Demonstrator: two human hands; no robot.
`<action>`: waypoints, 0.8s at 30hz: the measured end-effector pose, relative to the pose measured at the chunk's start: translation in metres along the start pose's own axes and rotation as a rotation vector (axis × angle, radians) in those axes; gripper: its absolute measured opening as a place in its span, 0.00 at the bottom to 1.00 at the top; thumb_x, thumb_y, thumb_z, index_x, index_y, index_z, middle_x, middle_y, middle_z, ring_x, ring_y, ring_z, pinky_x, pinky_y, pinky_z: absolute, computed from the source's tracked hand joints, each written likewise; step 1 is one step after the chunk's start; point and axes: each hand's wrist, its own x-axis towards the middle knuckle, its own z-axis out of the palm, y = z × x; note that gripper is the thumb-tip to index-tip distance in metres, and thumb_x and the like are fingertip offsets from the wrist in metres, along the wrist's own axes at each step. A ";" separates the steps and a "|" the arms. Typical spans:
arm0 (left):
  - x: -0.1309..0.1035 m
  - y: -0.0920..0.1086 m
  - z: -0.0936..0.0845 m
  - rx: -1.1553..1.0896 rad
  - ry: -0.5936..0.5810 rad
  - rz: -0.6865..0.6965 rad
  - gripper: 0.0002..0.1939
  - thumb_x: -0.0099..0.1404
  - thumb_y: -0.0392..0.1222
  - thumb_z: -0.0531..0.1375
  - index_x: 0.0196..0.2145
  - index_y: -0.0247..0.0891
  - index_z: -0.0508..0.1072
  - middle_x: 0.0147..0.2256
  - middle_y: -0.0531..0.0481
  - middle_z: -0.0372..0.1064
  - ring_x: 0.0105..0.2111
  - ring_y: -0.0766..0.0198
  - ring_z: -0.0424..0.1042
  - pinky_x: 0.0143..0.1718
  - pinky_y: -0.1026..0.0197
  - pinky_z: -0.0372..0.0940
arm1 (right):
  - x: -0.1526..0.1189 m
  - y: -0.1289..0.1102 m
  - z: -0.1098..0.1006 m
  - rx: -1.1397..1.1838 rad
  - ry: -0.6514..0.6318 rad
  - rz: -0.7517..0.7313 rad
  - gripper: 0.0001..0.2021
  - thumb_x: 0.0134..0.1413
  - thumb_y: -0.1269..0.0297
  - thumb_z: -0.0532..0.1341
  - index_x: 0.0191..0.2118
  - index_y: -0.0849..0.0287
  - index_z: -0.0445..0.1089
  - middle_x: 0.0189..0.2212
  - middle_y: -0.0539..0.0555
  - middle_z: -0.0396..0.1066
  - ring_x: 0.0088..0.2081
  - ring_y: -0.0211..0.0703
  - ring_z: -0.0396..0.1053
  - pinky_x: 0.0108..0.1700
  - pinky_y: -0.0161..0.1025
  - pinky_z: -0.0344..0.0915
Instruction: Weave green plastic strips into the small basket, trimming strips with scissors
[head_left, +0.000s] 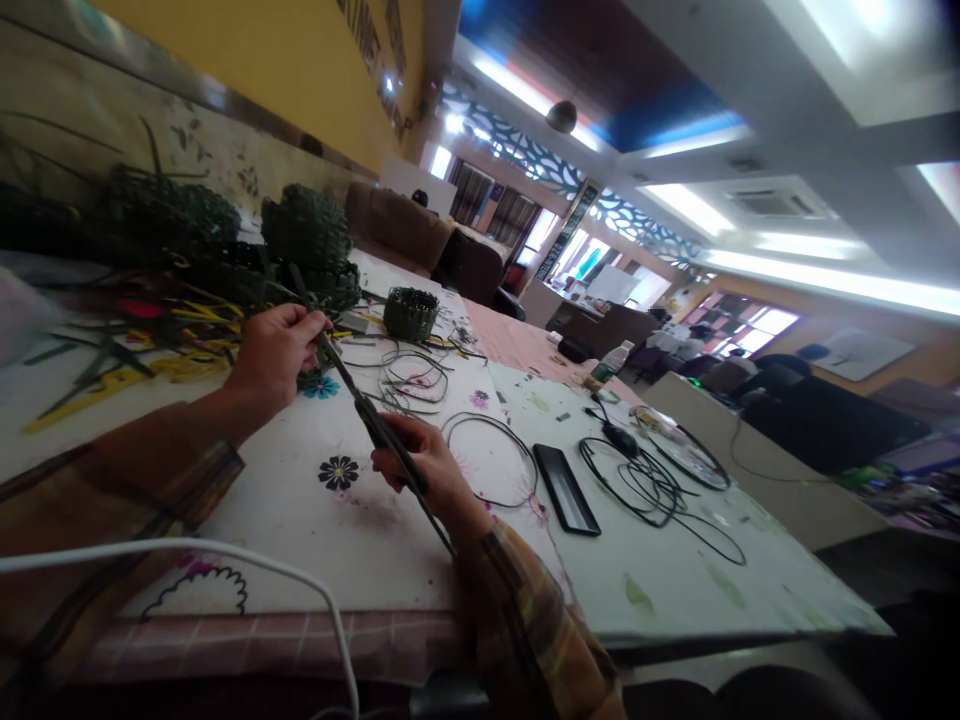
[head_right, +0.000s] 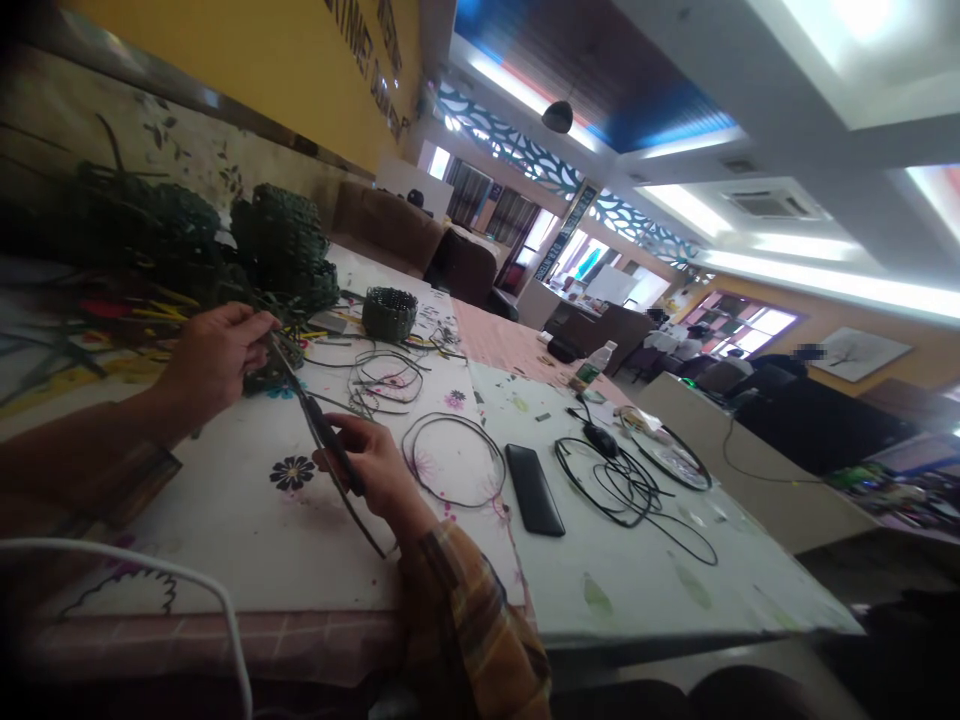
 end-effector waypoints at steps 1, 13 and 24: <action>0.000 0.000 0.000 -0.001 -0.004 -0.005 0.10 0.58 0.37 0.65 0.23 0.35 0.68 0.17 0.58 0.53 0.14 0.74 0.49 0.13 0.71 0.45 | -0.001 -0.001 0.001 -0.010 -0.001 0.003 0.28 0.38 0.64 0.71 0.50 0.63 0.75 0.20 0.43 0.68 0.16 0.30 0.58 0.16 0.30 0.53; 0.006 0.001 -0.003 0.014 0.060 0.034 0.11 0.62 0.36 0.63 0.24 0.35 0.68 0.19 0.55 0.60 0.14 0.75 0.50 0.14 0.70 0.45 | -0.002 0.006 0.001 -0.022 -0.017 0.028 0.29 0.38 0.64 0.72 0.52 0.61 0.75 0.21 0.43 0.68 0.17 0.30 0.60 0.17 0.29 0.56; -0.008 0.000 0.006 -0.021 0.070 0.025 0.11 0.64 0.36 0.61 0.24 0.35 0.68 0.17 0.56 0.58 0.14 0.74 0.48 0.14 0.70 0.44 | -0.004 0.006 0.012 0.054 -0.020 -0.007 0.28 0.39 0.64 0.71 0.51 0.63 0.75 0.18 0.40 0.63 0.15 0.27 0.54 0.15 0.29 0.50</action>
